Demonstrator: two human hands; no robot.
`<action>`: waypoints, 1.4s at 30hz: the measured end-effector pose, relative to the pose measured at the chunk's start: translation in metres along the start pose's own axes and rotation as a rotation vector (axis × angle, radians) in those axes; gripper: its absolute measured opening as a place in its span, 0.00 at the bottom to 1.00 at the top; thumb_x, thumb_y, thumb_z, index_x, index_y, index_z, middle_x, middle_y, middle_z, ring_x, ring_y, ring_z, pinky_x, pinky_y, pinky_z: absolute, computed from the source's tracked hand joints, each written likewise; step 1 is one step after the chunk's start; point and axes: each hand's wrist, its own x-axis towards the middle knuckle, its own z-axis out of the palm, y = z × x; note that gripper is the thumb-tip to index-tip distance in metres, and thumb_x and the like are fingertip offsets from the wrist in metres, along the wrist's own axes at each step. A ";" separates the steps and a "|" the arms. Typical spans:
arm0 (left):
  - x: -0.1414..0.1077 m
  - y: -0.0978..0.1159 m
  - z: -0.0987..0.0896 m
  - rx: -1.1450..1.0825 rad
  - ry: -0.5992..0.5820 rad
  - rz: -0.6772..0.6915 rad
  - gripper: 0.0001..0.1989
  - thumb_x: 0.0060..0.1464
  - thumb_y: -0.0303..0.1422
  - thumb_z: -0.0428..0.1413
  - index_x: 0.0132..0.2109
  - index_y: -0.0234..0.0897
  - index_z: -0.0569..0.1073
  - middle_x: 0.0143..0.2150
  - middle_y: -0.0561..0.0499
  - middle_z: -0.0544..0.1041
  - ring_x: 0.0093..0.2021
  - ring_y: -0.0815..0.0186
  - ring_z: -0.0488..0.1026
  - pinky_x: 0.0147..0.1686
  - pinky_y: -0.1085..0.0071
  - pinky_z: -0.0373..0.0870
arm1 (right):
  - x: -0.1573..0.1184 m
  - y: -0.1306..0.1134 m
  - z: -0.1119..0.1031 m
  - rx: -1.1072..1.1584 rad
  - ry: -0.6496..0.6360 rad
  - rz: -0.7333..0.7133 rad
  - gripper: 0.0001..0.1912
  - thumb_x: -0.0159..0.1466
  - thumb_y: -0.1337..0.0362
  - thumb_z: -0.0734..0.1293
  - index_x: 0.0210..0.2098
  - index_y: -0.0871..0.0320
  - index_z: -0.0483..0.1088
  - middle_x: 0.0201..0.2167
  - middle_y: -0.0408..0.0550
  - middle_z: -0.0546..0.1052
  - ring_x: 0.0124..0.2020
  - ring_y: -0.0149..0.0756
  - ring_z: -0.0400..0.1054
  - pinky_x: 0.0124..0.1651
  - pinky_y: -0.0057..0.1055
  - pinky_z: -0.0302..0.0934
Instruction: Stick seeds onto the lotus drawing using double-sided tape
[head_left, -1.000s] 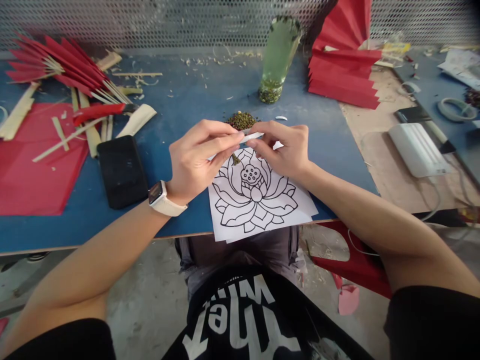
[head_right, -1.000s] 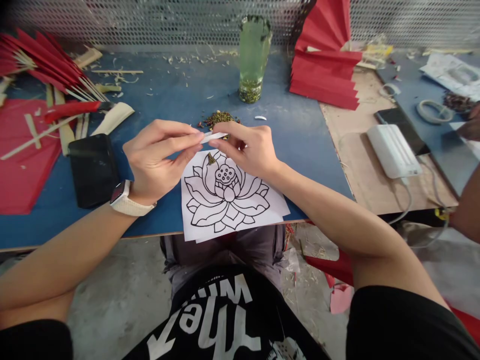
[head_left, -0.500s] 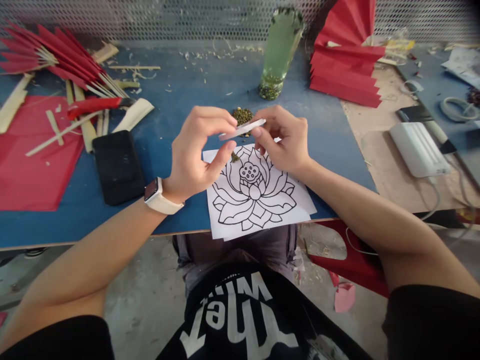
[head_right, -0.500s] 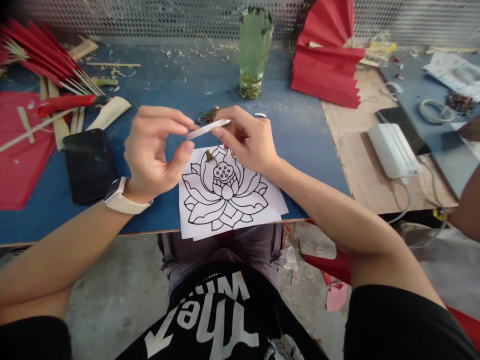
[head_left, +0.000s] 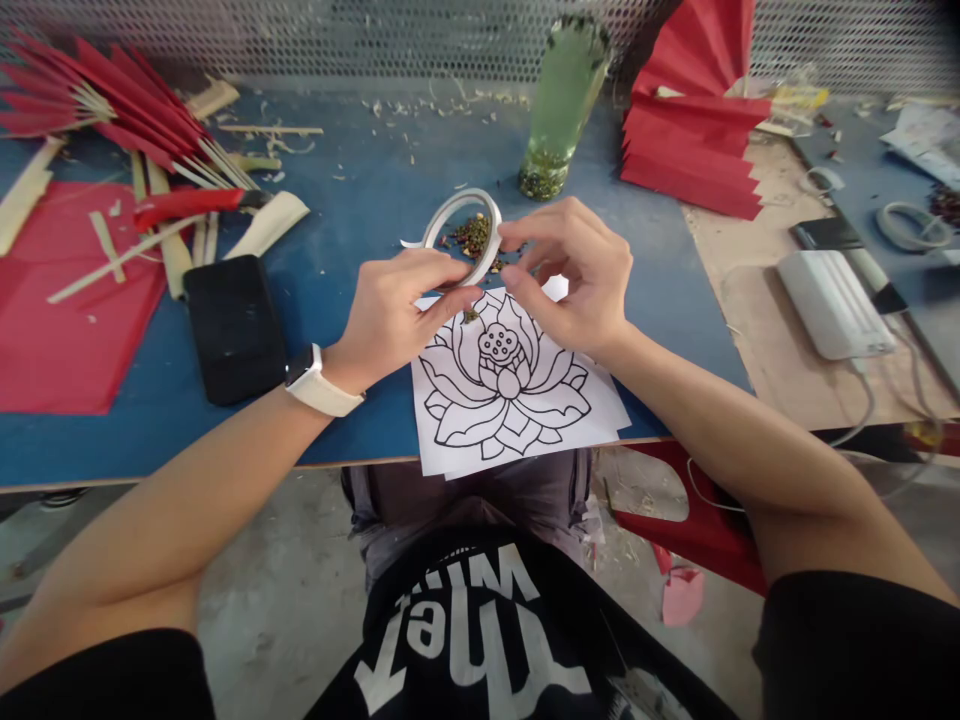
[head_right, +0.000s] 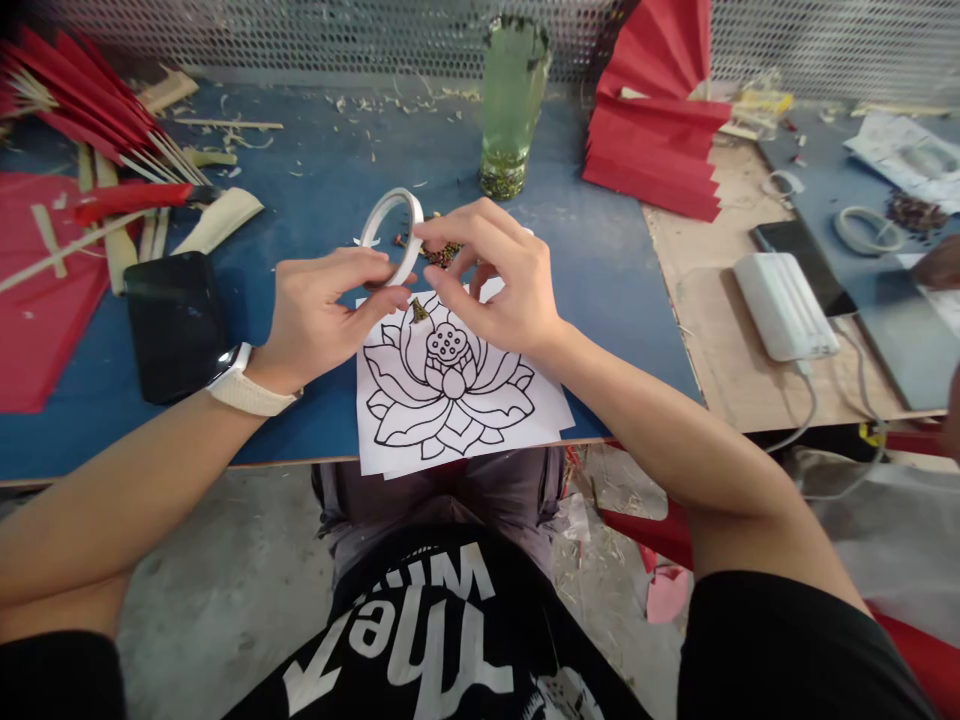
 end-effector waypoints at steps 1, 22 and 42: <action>-0.001 0.001 0.000 0.035 -0.006 0.008 0.24 0.94 0.58 0.56 0.55 0.51 0.89 0.48 0.50 0.96 0.49 0.55 0.96 0.58 0.53 0.95 | 0.000 -0.003 -0.002 -0.015 -0.010 0.010 0.23 0.88 0.36 0.75 0.66 0.46 0.86 0.58 0.51 0.86 0.39 0.36 0.87 0.35 0.32 0.85; 0.003 0.022 0.005 -0.316 -0.227 -0.340 0.16 0.91 0.45 0.49 0.50 0.47 0.72 0.44 0.49 0.94 0.36 0.61 0.88 0.44 0.60 0.82 | 0.000 -0.022 -0.005 -0.022 -0.129 0.046 0.06 0.88 0.53 0.75 0.57 0.45 0.82 0.51 0.46 0.92 0.50 0.44 0.92 0.60 0.48 0.92; 0.003 0.016 0.012 -0.118 -0.123 -0.308 0.18 0.84 0.37 0.53 0.38 0.48 0.70 0.29 0.54 0.80 0.28 0.61 0.76 0.36 0.57 0.73 | 0.002 -0.030 0.005 -0.090 -0.141 0.025 0.07 0.88 0.54 0.75 0.51 0.46 0.81 0.51 0.47 0.92 0.53 0.45 0.90 0.56 0.46 0.91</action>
